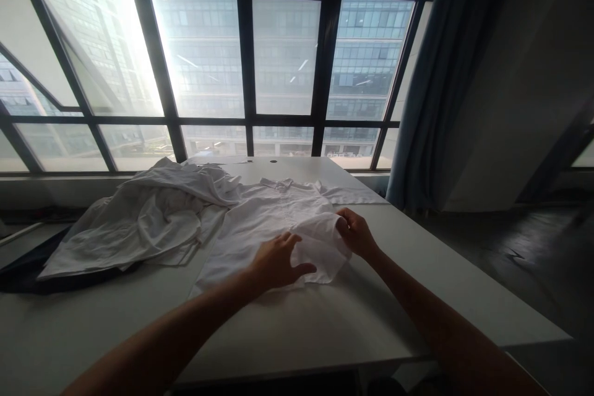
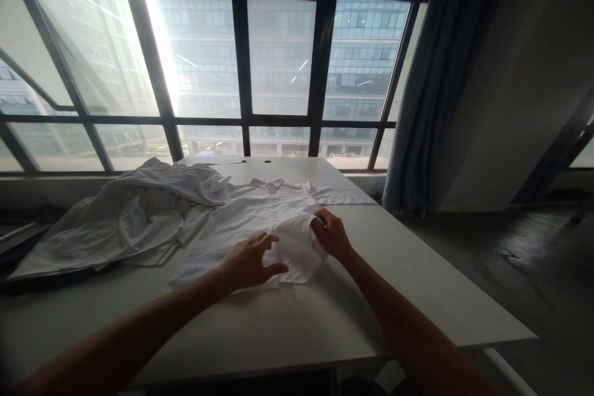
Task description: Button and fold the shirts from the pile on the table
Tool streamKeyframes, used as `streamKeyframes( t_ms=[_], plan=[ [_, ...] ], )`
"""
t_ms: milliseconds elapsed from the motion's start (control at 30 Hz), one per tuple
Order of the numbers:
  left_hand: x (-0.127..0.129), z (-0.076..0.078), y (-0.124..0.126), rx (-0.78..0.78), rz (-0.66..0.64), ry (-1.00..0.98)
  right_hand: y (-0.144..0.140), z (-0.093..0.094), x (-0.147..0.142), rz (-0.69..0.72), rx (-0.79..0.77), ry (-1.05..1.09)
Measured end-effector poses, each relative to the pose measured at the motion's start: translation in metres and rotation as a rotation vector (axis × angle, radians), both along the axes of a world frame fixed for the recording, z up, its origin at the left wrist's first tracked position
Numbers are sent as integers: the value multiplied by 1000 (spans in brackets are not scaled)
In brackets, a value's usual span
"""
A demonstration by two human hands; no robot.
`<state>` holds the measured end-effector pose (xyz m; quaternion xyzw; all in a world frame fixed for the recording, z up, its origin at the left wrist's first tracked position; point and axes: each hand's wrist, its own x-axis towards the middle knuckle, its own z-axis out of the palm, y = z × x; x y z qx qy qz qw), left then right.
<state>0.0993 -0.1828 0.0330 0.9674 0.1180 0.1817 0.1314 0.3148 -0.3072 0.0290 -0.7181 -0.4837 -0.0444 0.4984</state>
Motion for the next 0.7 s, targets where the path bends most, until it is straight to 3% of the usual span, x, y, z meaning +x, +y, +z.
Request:
streamKeyframes(
  t_ms=[167,333,533,700],
  plan=[
    [56,6,-33,62,37,60,-4,2,2,52,-131,-79],
    [67,8,-41,137,-17,69,-28,21,16,177,-427,-213],
    [26,9,-30,96,-206,31,-56,33,41,255,-877,-104],
    [-47,14,22,40,-247,190,-60,30,49,318,-1082,63]
  ],
)
